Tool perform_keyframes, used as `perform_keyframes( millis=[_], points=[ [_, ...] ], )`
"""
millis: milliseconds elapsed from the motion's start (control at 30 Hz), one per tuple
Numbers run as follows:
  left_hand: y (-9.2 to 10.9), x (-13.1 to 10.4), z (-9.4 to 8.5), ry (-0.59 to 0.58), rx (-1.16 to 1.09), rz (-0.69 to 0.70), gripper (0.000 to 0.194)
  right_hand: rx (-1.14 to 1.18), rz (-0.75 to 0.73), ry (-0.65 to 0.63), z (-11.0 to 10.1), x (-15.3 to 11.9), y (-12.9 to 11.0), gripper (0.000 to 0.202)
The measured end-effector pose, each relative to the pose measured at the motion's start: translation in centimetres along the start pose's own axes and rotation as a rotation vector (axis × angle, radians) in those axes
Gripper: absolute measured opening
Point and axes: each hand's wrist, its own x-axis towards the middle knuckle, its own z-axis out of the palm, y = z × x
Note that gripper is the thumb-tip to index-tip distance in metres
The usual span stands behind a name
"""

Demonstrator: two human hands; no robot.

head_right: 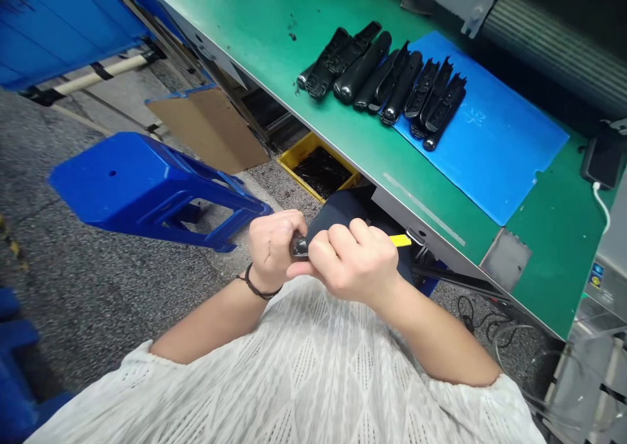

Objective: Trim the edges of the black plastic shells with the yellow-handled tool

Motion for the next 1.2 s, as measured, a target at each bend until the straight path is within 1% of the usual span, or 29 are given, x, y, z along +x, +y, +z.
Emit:
perform_keyframes(
  millis=[100, 167, 200, 267, 333, 367, 400, 433, 500, 600, 700, 867, 1067, 1200],
  points=[
    [0.6, -0.6, 0.6, 0.015, -0.005, -0.179, 0.055, -0.072, -0.012, 0.059, 0.6, -0.3, 0.3, 0.05],
    [0.6, -0.9, 0.8, -0.034, -0.09, -0.309, 0.058, -0.097, -0.024, 0.071, 1.0, -0.3, 0.7, 0.048],
    [0.5, -1.0, 0.9, -0.084, -0.182, -0.377, 0.059, -0.089, -0.016, 0.07, 1.2, -0.2, 0.9, 0.048],
    [0.0, -1.1, 1.0, -0.208, -0.443, -0.519, 0.058, 0.004, 0.022, 0.063, 1.3, 0.1, 1.4, 0.045],
    [-0.4, -1.1, 1.0, -0.299, -0.682, -0.63, 0.056, 0.183, 0.076, 0.025, 1.1, 0.3, 1.9, 0.034],
    [-0.6, -1.1, 0.9, -0.319, -0.759, -0.665, 0.054, 0.27, 0.105, -0.007, 0.9, 0.4, 2.1, 0.025],
    [-0.6, -1.1, 0.8, -0.329, -0.802, -0.679, 0.053, 0.336, 0.139, -0.042, 0.6, 0.5, 2.3, 0.018],
    [-0.6, -1.0, 0.7, -0.329, -0.814, -0.674, 0.052, 0.375, 0.175, -0.083, 0.3, 0.5, 2.5, 0.016],
    [-0.4, -0.9, 0.5, -0.311, -0.775, -0.632, 0.051, 0.393, 0.229, -0.158, -0.3, 0.4, 2.9, 0.025],
    [0.1, -0.7, 0.3, -0.261, -0.658, -0.562, 0.056, 0.362, 0.221, -0.214, -0.9, 0.6, 3.3, 0.046],
    [0.7, -0.6, 0.4, -0.257, -0.608, -0.529, 0.06, 0.305, 0.198, -0.197, -1.0, 1.2, 3.4, 0.059],
    [1.4, -0.7, 0.6, -0.254, -0.613, -0.517, 0.061, 0.213, 0.171, -0.223, -1.0, 2.3, 3.2, 0.062],
    [1.3, -0.8, 0.7, -0.224, -0.487, -0.517, 0.061, 0.016, 0.123, -0.106, -0.8, 1.8, 2.8, 0.061],
    [1.3, -0.7, 0.9, -0.208, -0.423, -0.542, 0.063, -0.084, 0.121, -0.072, -0.5, 1.2, 2.5, 0.062]
  ],
)
